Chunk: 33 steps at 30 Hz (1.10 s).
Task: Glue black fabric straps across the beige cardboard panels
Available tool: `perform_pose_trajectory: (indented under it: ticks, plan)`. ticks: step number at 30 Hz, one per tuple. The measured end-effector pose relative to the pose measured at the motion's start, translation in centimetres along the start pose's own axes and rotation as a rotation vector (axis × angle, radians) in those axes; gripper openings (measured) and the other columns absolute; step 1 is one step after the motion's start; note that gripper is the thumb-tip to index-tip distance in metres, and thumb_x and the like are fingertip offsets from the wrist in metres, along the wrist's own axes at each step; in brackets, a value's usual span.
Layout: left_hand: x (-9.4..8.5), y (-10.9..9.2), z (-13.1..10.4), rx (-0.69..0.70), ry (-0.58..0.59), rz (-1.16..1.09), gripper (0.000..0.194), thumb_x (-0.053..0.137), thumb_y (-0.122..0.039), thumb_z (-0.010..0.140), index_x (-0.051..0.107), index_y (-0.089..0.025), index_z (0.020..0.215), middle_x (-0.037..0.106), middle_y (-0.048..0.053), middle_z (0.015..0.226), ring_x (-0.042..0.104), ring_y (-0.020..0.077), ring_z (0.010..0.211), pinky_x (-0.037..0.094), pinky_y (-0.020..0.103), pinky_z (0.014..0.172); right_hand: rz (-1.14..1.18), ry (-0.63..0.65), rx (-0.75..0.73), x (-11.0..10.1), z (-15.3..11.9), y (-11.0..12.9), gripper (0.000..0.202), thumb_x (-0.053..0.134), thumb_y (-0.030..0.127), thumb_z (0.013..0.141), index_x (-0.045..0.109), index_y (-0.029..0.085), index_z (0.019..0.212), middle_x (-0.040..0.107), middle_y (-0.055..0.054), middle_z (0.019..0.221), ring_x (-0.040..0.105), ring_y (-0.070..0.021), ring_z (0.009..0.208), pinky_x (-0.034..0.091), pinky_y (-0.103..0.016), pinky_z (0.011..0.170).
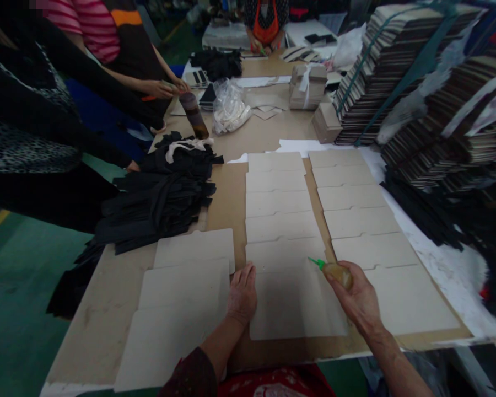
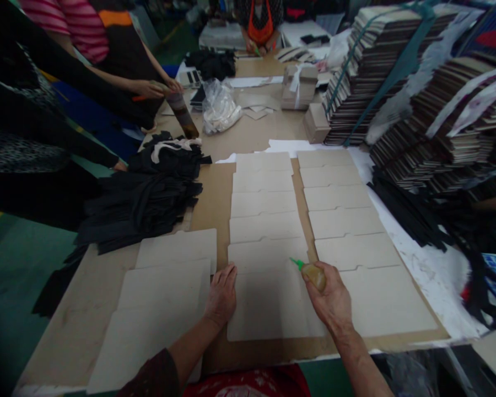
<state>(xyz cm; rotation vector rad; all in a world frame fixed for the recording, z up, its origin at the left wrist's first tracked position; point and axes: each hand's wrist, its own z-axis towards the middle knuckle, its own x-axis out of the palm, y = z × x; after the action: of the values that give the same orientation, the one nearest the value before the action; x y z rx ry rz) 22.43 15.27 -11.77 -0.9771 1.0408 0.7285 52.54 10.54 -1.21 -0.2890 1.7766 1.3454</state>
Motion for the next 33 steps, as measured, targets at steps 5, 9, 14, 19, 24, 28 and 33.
perform_pose_trajectory:
  ticks: [5,9,14,19,24,28,33]
  plan:
    - [-0.2,-0.2,0.1,-0.011,0.016,0.016,0.05,0.045,-0.002,0.083,0.055,-0.015,0.13,0.056,0.009,0.136,0.051,0.0241,0.116,0.047,0.042,0.104,0.127,-0.078,0.196,-0.9,0.8,1.5,0.056,0.066,0.063,0.069,0.061,0.023,0.108,0.067,-0.004,0.087,0.062,-0.0236,0.077,0.052,-0.036,0.071]
    - [-0.3,-0.2,0.0,-0.01,0.017,0.039,0.051,0.046,0.0,0.082,0.055,-0.013,0.13,0.057,0.01,0.135,0.051,0.0237,0.116,0.047,0.04,0.104,0.221,-0.128,0.225,-0.3,2.6,2.7,0.056,0.07,0.06,0.065,0.061,0.022,0.106,0.067,-0.004,0.084,0.061,-0.0234,0.075,0.052,-0.036,0.069]
    - [-0.4,-0.2,0.0,0.005,-0.01,0.054,0.049,0.048,0.0,0.082,0.055,-0.013,0.129,0.057,0.009,0.134,0.05,0.0237,0.115,0.048,0.038,0.104,0.21,-0.098,0.081,1.5,5.4,2.7,0.054,0.069,0.06,0.069,0.06,0.023,0.107,0.067,-0.005,0.092,0.061,-0.0228,0.08,0.051,-0.038,0.077]
    - [-0.4,-0.2,0.0,0.01,-0.026,0.035,0.048,0.046,-0.001,0.083,0.055,-0.015,0.128,0.057,0.01,0.134,0.049,0.0235,0.116,0.048,0.04,0.103,0.104,-0.045,-0.049,2.8,7.6,1.8,0.051,0.065,0.059,0.075,0.058,0.024,0.112,0.067,-0.005,0.1,0.062,-0.0224,0.086,0.05,-0.037,0.079]
    - [-0.3,-0.1,-0.1,0.01,-0.028,0.027,0.05,0.046,-0.001,0.083,0.055,-0.016,0.13,0.057,0.01,0.134,0.05,0.0235,0.117,0.049,0.04,0.102,-0.041,-0.003,-0.116,2.9,8.8,2.2,0.049,0.059,0.059,0.078,0.057,0.025,0.113,0.065,-0.005,0.105,0.061,-0.0228,0.088,0.048,-0.036,0.079]
    - [-0.3,-0.1,-0.1,0.006,-0.015,0.024,0.051,0.045,-0.001,0.082,0.055,-0.017,0.13,0.056,0.01,0.135,0.05,0.0239,0.117,0.049,0.04,0.103,-0.159,0.015,-0.113,2.3,9.4,3.1,0.047,0.056,0.058,0.079,0.058,0.026,0.113,0.064,-0.006,0.106,0.061,-0.0244,0.088,0.047,-0.037,0.077]
    - [-0.3,-0.1,-0.2,0.006,-0.023,0.021,0.051,0.045,-0.001,0.083,0.054,-0.017,0.13,0.055,0.009,0.137,0.05,0.0239,0.117,0.049,0.041,0.103,-0.246,0.018,-0.125,1.1,10.1,3.2,0.046,0.054,0.058,0.079,0.058,0.027,0.112,0.065,-0.006,0.104,0.062,-0.0241,0.083,0.046,-0.036,0.071]
